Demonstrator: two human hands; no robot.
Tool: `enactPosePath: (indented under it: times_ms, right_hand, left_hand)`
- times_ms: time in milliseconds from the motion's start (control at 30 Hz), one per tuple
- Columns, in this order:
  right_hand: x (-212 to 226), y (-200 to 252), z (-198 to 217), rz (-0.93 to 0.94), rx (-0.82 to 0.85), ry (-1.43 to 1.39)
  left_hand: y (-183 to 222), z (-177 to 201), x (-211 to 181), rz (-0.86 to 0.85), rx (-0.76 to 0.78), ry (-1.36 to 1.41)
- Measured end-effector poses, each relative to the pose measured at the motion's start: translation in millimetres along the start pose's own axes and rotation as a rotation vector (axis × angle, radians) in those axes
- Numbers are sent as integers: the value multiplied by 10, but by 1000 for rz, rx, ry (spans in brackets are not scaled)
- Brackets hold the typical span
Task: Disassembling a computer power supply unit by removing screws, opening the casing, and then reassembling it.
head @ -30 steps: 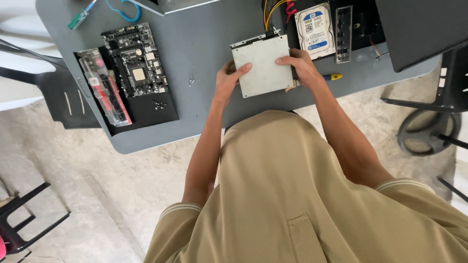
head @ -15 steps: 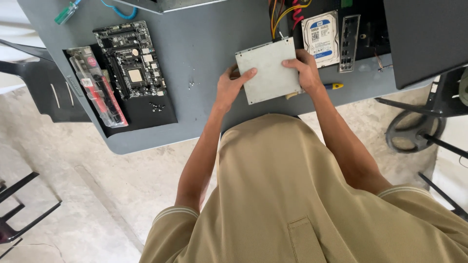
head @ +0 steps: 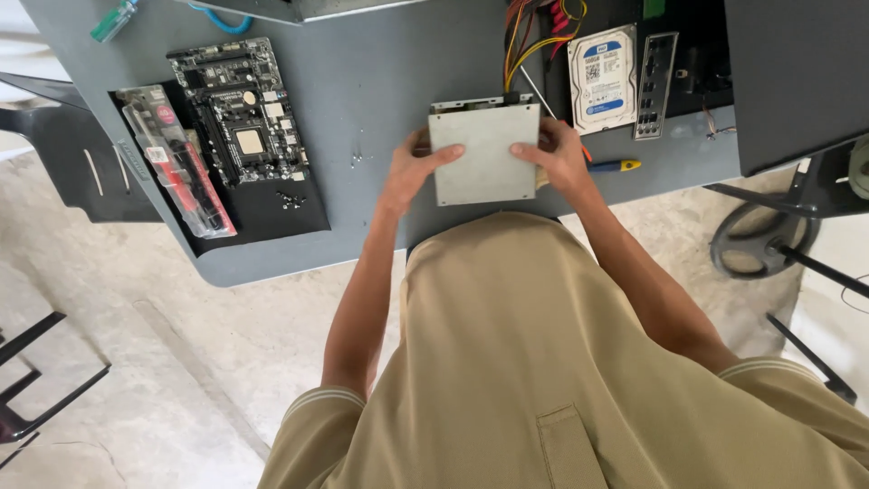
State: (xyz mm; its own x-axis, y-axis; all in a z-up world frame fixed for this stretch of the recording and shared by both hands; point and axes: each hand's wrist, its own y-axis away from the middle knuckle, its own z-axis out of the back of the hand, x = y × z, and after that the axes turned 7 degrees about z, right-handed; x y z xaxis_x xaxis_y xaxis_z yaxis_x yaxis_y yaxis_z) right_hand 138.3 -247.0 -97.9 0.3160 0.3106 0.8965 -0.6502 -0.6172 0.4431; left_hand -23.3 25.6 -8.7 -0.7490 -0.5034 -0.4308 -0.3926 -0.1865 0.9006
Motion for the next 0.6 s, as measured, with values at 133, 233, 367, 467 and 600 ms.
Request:
enactPosePath:
  times_ms: [133,233,367,467,600]
  right_hand:
    - [-180,82,-154,-19,15,-72]
    - [-166,74,-223,-27,7,-111]
    - [-202,64,-218,22,-2,-89]
    - [-215,60,-233,18,-20,-54]
    - [-333,56,-258,57,-82,64]
  left_hand:
    - [-10,210,115,9,-27,-34]
    - [34,219,98,-3,-20,-25]
    - [19,146,85,-2,-43,-41]
    - [-26,113,114,-42,-52,-35]
    - [-79,80,152,-72,-85,-53]
